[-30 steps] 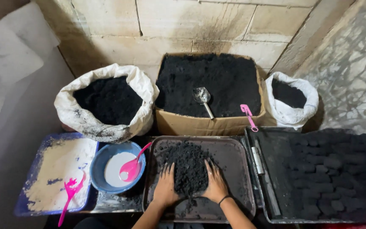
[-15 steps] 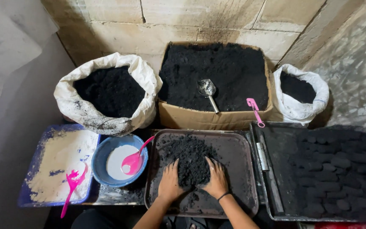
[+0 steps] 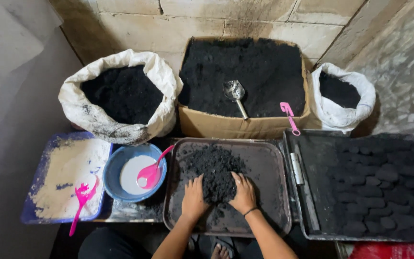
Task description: The person mixes a dark granular substance on a metal tray using both hands. They repeatedly gather, squeeze, and break apart the material to ensure it is evenly combined. The workspace includes large sacks of the same material and a bowl of liquid nearby.
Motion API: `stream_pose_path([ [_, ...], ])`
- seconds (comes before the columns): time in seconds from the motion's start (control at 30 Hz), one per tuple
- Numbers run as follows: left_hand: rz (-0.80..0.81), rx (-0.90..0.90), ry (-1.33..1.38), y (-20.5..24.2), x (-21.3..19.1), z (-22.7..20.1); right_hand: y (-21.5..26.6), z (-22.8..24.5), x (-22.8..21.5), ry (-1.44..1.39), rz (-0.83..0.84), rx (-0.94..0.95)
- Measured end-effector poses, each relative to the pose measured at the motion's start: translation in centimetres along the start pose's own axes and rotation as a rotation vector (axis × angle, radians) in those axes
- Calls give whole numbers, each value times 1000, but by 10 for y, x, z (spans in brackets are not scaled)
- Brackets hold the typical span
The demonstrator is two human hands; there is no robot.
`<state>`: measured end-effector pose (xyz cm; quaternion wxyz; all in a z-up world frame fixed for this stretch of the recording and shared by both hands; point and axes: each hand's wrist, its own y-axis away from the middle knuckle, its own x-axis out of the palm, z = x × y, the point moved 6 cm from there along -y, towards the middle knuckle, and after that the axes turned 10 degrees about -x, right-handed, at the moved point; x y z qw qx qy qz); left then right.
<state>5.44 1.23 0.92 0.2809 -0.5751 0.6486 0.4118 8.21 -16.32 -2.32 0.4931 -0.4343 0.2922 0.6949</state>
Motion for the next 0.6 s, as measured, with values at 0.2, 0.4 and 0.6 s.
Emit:
stream_pose_path([
  [0.2, 70, -61, -176, -3, -6, -7, -4, 1, -9, -43, -292, -178],
  [0.4, 105, 26, -21, -10, -3, 7, -16, -3, -27, -185, -140, -160],
  [0.6, 207, 35, -107, -16, -19, 8, -7, 21, -83, -223, 33, -86],
])
